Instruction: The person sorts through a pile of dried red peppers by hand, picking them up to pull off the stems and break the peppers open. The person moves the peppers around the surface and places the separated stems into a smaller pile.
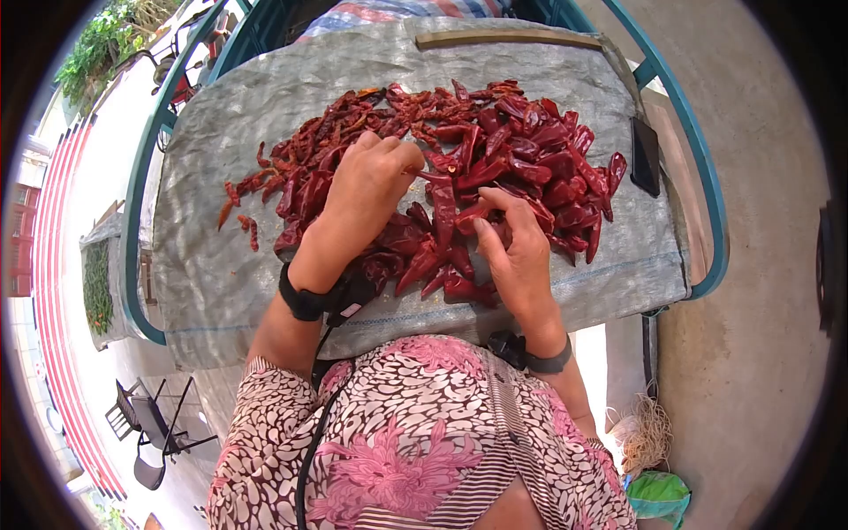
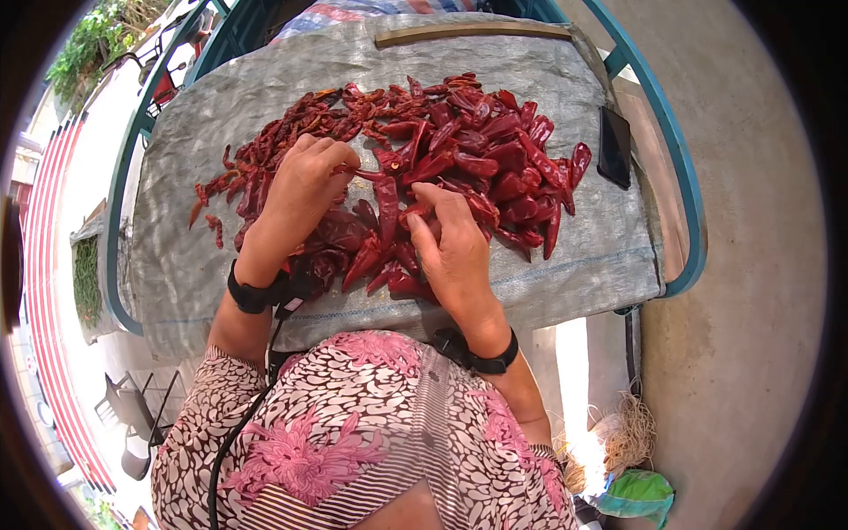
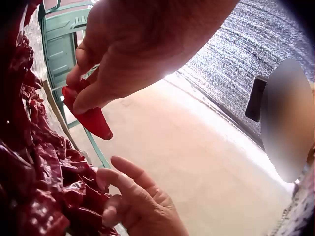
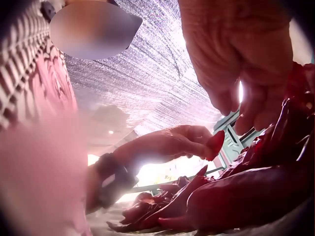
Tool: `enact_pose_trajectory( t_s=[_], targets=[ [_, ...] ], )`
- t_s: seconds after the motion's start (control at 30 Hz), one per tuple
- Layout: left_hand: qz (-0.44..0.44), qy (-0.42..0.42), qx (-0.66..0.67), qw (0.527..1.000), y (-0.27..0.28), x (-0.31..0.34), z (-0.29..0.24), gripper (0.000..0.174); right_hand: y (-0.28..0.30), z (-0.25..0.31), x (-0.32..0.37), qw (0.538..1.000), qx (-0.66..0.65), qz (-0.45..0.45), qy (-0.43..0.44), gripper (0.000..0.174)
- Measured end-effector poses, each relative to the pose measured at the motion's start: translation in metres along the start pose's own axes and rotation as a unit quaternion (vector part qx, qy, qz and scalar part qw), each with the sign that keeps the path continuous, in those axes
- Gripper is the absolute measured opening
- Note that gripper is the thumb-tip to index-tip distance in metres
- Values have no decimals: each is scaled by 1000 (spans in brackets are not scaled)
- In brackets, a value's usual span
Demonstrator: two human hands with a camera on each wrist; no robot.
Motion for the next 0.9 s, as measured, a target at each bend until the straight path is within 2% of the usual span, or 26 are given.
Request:
enact_pose_trajectory(
  t_s=[0.17,0.33,0.43,0.53,0.63,0.73,0.83,0.87,0.9],
  targets=[
    [75,22,137,987,6,8,-30,13,-5,4,-3,999,-42,-4,-17,31],
    [118,10,243,963,-15,18,-35,18,-3,3,2,996,-79,-29,-8,23],
    [106,11,224,969,-19,21,-28,22,-1,1,4,995,-96,-17,-39,19],
    [67,16,55,996,-19,21,-14,21,5,-1,4,995,-78,-61,-27,19],
    [43,24,-30,998,-21,23,-15,24,4,4,-2,989,-114,-73,-51,26],
    [33,39,-37,998,-30,24,-25,40,2,6,-6,985,-121,-109,-49,33],
    [45,88,-70,993,-44,22,-28,60,0,6,-8,989,-112,-96,-28,38],
    [73,113,-52,990,-55,24,-21,74,0,4,-7,992,-92,-87,-27,38],
    [52,125,-37,990,-56,24,-18,74,1,0,-5,994,-73,-79,-26,39]
  ],
)
Point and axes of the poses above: each hand's wrist, its own x-axis away from the middle knuckle, its own y-axis out of the back of the hand, z = x × y, the point moved 6 cm from there along -x, towards the middle knuckle, and after that the axes turned 7 degrees about y, right-handed, at the moved point
